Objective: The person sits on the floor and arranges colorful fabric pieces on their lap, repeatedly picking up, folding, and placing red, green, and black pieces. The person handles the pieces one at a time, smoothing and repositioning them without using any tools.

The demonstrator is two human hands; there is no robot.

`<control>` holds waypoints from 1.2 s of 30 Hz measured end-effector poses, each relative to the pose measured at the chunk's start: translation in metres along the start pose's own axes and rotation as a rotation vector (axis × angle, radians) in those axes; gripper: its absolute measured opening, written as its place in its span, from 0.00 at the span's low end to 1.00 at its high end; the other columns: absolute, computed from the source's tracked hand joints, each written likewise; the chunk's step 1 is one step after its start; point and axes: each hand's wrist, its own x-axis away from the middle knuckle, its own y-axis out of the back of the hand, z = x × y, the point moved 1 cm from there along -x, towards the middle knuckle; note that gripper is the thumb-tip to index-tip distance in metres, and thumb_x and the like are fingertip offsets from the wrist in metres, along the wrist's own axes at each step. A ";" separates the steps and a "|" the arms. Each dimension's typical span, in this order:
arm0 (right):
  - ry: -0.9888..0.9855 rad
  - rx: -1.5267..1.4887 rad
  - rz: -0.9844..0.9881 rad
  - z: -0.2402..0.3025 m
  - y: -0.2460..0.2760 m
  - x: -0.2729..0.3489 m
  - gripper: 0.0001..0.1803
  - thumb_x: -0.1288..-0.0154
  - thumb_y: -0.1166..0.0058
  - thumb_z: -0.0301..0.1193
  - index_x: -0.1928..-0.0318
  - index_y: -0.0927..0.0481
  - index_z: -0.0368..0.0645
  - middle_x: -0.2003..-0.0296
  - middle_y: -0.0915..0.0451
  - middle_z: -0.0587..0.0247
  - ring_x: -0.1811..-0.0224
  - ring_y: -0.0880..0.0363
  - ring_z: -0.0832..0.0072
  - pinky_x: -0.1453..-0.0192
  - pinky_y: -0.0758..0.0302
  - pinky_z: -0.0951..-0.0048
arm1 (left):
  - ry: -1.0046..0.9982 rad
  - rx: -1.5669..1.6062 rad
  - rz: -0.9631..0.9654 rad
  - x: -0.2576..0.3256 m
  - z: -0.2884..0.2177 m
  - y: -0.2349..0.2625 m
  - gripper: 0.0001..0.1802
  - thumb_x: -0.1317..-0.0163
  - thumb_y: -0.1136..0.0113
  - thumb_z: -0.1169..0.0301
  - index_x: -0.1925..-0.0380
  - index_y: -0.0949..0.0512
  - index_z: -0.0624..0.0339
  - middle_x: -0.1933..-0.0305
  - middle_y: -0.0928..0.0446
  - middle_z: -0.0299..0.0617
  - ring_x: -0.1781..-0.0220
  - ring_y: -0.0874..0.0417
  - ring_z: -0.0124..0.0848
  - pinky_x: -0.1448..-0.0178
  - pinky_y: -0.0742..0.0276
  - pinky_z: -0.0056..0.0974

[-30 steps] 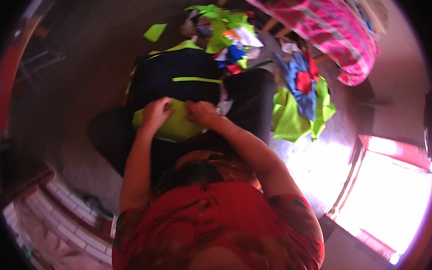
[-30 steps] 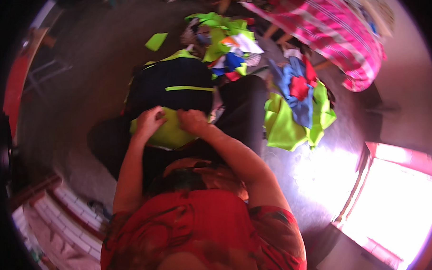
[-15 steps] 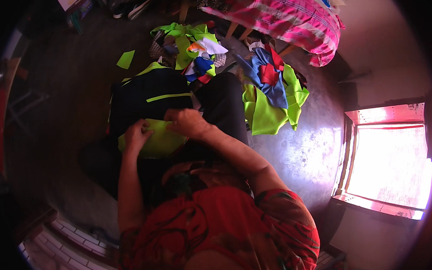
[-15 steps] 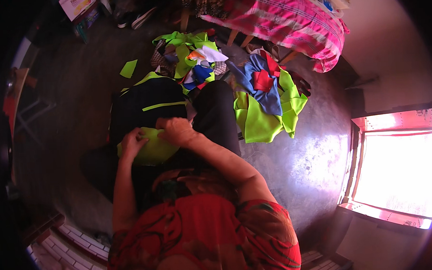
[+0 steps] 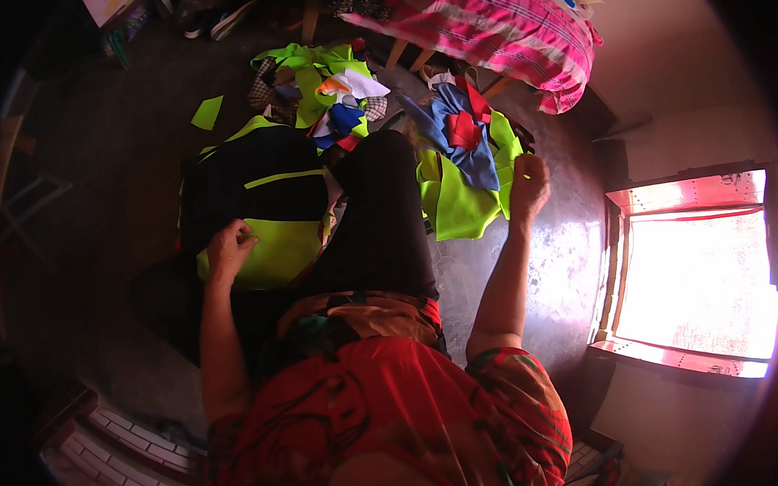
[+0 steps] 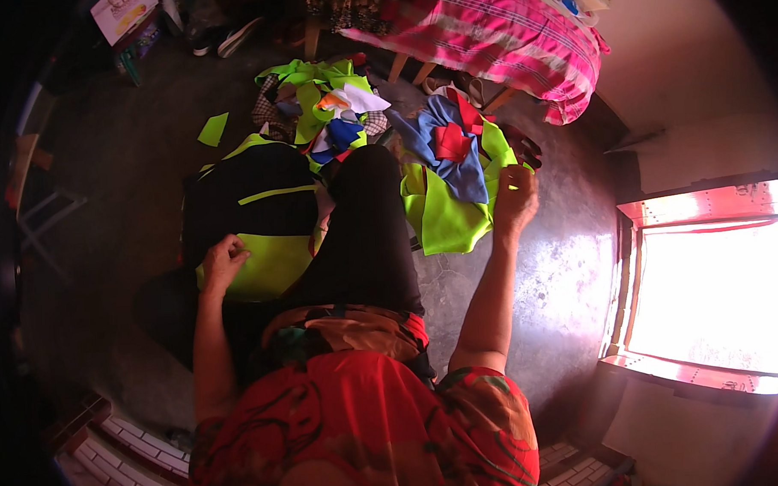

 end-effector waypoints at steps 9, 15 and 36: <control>-0.082 0.251 0.302 -0.099 -0.021 -0.030 0.16 0.44 0.48 0.31 0.53 0.20 0.55 0.55 0.22 0.53 0.51 0.23 0.52 0.50 0.27 0.55 | -0.030 0.051 -0.010 -0.001 -0.001 0.000 0.11 0.50 0.32 0.68 0.69 0.24 0.56 0.77 0.22 0.37 0.75 0.21 0.30 0.70 0.28 0.35; -0.009 0.290 0.556 -0.110 -0.039 -0.034 0.18 0.46 0.48 0.27 0.53 0.22 0.55 0.44 0.30 0.55 0.46 0.26 0.53 0.46 0.28 0.56 | -0.034 0.055 -0.027 0.000 0.003 -0.001 0.10 0.49 0.33 0.69 0.69 0.24 0.56 0.78 0.23 0.36 0.76 0.21 0.30 0.70 0.28 0.36; 0.081 0.111 0.438 -0.097 -0.015 -0.041 0.09 0.47 0.40 0.32 0.63 0.16 0.50 0.63 0.18 0.60 0.62 0.18 0.60 0.57 0.24 0.63 | -0.018 0.029 -0.030 -0.004 0.000 -0.002 0.09 0.48 0.33 0.68 0.71 0.24 0.55 0.77 0.21 0.36 0.75 0.19 0.31 0.70 0.27 0.35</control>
